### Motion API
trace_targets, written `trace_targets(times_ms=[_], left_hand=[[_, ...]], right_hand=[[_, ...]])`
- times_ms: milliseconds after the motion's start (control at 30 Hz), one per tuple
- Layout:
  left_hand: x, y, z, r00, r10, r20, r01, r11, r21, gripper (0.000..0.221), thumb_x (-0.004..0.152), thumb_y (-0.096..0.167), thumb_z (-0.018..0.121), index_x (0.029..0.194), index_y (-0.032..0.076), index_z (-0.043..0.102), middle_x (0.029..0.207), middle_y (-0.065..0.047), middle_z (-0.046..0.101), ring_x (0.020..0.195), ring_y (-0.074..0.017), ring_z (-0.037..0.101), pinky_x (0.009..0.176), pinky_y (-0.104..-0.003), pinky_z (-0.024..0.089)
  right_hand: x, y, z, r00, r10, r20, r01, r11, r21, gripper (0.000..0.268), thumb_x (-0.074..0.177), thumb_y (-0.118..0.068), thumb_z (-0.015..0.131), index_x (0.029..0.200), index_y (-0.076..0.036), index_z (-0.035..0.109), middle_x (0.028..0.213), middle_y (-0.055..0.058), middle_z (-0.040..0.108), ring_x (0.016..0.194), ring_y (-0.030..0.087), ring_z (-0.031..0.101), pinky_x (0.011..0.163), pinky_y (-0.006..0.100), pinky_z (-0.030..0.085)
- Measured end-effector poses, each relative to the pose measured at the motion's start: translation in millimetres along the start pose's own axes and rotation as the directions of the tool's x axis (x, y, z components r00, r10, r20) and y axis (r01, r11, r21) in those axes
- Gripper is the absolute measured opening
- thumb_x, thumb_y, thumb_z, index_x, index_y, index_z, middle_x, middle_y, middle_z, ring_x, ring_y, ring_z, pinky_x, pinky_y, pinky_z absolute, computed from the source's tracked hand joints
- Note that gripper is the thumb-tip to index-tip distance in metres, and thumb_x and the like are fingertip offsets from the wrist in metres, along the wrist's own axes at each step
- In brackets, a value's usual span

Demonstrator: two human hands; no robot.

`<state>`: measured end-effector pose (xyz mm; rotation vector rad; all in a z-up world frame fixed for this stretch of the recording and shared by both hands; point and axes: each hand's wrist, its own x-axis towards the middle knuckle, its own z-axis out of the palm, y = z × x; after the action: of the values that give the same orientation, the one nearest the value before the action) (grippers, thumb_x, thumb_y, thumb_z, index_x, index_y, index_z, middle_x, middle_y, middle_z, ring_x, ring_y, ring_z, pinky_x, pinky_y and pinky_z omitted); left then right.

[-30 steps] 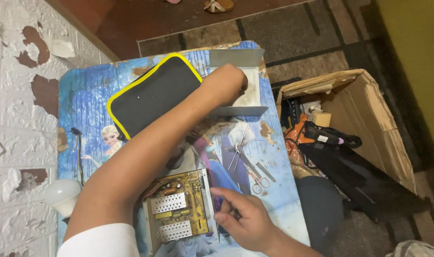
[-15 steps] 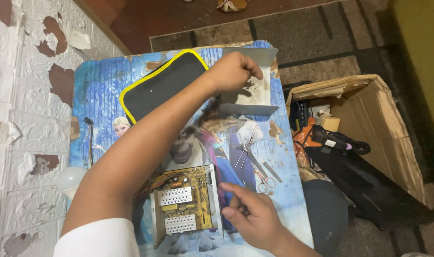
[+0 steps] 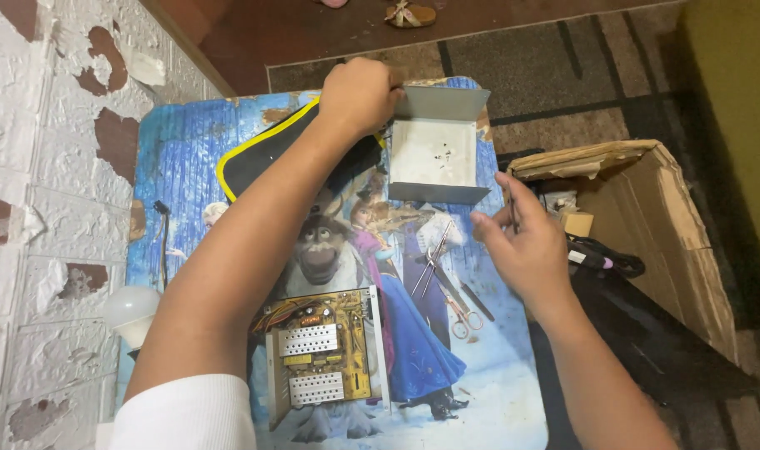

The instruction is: Disassembling a computer power supply unit to remove internal components like the circuit board and fan using a screwdriver.

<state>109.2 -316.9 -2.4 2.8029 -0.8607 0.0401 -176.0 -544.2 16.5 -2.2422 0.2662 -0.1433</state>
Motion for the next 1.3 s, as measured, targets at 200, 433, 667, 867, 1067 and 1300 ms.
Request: trace_targets(times_ms=[200, 433, 667, 867, 1067, 1300], left_hand=[[4, -5, 3, 0.992, -0.120, 0.049, 0.116, 0.990, 0.074, 0.037, 0.112, 0.035, 0.064, 0.090, 0.009, 0.078, 0.095, -0.019, 0.078, 0.094, -0.0488, 0.071, 0.086, -0.062, 0.056], [-7, -5, -10, 0.979, -0.197, 0.045, 0.195, 0.980, 0.049, 0.035, 0.107, 0.031, 0.069, 0.080, 0.009, 0.072, 0.085, -0.016, 0.076, 0.080, -0.0472, 0.072, 0.072, -0.060, 0.061], [-30, 6, -23, 0.975, -0.161, 0.150, 0.147, 0.984, 0.103, 0.032, 0.098, 0.032, 0.063, 0.091, 0.012, 0.086, 0.092, -0.015, 0.080, 0.094, -0.0417, 0.072, 0.092, -0.057, 0.055], [-42, -6, -12, 0.995, -0.093, 0.045, 0.092, 0.995, 0.024, 0.032, 0.093, 0.039, 0.069, 0.096, 0.016, 0.090, 0.100, -0.015, 0.081, 0.113, -0.0402, 0.073, 0.104, -0.055, 0.051], [-57, 6, -27, 0.991, -0.007, 0.137, 0.013, 0.999, -0.042, 0.031, 0.087, 0.048, 0.074, 0.095, 0.023, 0.090, 0.108, -0.011, 0.084, 0.123, -0.0348, 0.072, 0.122, -0.057, 0.041], [-77, 17, -47, 0.971, 0.026, 0.238, 0.015, 0.985, -0.171, 0.039, 0.096, 0.054, 0.075, 0.099, 0.019, 0.090, 0.126, -0.016, 0.082, 0.133, -0.0371, 0.068, 0.126, -0.057, 0.040]], right_hand=[[45, 17, 17, 0.997, -0.075, -0.018, 0.073, 0.994, -0.087, 0.035, 0.109, -0.036, 0.070, 0.136, -0.015, 0.078, 0.093, -0.003, 0.078, 0.073, 0.019, 0.067, 0.076, 0.043, 0.053], [91, 22, 11, 0.995, -0.048, -0.088, 0.055, 0.995, 0.083, 0.019, 0.115, -0.022, 0.068, 0.129, -0.012, 0.076, 0.101, -0.001, 0.081, 0.093, 0.015, 0.073, 0.085, 0.037, 0.058], [122, 27, 15, 0.992, 0.003, -0.125, 0.019, 0.985, 0.172, 0.054, 0.113, -0.041, 0.067, 0.159, -0.011, 0.066, 0.108, -0.001, 0.074, 0.101, 0.015, 0.071, 0.093, 0.036, 0.055], [149, 47, 34, 0.954, -0.157, -0.256, 0.173, 0.984, 0.041, 0.058, 0.108, -0.028, 0.087, 0.159, -0.007, 0.069, 0.117, 0.017, 0.082, 0.114, 0.035, 0.078, 0.094, 0.048, 0.060], [176, 60, 38, 0.943, -0.206, -0.262, 0.225, 0.973, 0.045, 0.037, 0.113, -0.022, 0.083, 0.145, -0.005, 0.079, 0.117, 0.017, 0.084, 0.116, 0.037, 0.078, 0.095, 0.047, 0.061], [189, 48, 33, 0.960, -0.215, -0.181, 0.235, 0.968, 0.094, 0.029, 0.116, -0.016, 0.076, 0.141, -0.004, 0.081, 0.124, 0.021, 0.082, 0.122, 0.036, 0.077, 0.098, 0.046, 0.061]])
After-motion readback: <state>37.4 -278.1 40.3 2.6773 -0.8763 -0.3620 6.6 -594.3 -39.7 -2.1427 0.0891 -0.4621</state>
